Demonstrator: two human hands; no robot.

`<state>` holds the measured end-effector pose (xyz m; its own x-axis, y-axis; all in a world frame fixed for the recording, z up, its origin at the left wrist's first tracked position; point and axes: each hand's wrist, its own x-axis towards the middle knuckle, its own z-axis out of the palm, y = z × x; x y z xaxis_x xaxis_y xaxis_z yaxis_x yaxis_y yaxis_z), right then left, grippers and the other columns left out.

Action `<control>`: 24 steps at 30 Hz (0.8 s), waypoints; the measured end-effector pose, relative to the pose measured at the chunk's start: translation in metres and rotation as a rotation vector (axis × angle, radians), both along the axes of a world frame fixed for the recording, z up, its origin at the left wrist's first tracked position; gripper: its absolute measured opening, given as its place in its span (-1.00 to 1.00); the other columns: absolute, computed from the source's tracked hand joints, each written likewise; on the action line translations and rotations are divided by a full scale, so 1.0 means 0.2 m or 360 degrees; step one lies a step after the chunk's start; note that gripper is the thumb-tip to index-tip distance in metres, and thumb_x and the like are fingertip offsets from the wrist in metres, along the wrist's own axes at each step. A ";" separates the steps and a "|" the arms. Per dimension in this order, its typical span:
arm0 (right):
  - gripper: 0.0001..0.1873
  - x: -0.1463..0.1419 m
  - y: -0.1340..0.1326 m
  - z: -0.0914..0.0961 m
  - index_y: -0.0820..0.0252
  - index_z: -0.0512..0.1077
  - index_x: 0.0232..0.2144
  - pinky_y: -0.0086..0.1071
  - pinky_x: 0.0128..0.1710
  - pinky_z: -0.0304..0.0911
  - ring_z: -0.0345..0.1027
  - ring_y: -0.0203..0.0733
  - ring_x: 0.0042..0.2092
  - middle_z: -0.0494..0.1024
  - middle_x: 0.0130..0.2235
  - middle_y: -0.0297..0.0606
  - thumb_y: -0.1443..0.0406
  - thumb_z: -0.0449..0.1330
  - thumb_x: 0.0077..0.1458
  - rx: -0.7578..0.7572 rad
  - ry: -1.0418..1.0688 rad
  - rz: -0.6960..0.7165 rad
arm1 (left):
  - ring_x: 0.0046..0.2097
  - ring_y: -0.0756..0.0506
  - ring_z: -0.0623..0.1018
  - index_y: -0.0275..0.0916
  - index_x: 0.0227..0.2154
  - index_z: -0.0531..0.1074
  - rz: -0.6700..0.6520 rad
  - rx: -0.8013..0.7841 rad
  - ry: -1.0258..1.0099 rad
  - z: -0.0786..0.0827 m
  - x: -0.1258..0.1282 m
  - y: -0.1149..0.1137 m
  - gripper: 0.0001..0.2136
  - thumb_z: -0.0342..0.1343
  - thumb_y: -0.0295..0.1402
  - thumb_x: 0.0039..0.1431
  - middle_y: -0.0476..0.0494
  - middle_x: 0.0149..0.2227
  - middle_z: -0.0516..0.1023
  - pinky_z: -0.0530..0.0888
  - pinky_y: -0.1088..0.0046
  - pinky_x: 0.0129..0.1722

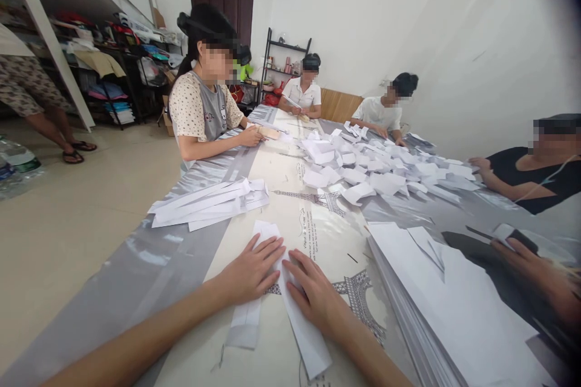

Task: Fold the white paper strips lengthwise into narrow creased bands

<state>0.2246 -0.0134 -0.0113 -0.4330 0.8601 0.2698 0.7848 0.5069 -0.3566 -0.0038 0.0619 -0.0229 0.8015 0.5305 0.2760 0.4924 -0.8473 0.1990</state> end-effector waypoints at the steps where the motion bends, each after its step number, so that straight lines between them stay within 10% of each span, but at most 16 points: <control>1: -0.58 0.00 0.00 0.00 0.11 0.32 0.25 -0.01 0.29 0.30 0.17 0.05 0.37 0.31 0.32 -0.02 0.32 0.03 0.39 -0.0004 -0.0003 -0.0001 | 0.42 -0.22 0.21 -0.23 0.40 0.10 -0.0001 0.0007 -0.0019 0.00 0.00 0.00 -0.51 -0.15 -0.21 0.51 -0.28 0.40 0.23 0.05 0.03 0.41; 24: -0.57 0.01 0.01 0.00 0.08 0.33 0.27 -0.02 0.29 0.30 0.15 0.04 0.38 0.31 0.35 -0.09 0.31 0.05 0.40 -0.0036 -0.0003 0.0005 | 0.40 -0.23 0.24 -0.21 0.38 0.14 -0.0001 0.0001 -0.0050 0.00 0.00 0.00 -0.52 -0.13 -0.21 0.49 -0.27 0.38 0.26 0.09 0.03 0.40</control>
<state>0.2257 -0.0120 -0.0115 -0.4361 0.8646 0.2495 0.7838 0.5012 -0.3666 -0.0043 0.0628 -0.0224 0.7929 0.5298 0.3011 0.4853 -0.8478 0.2138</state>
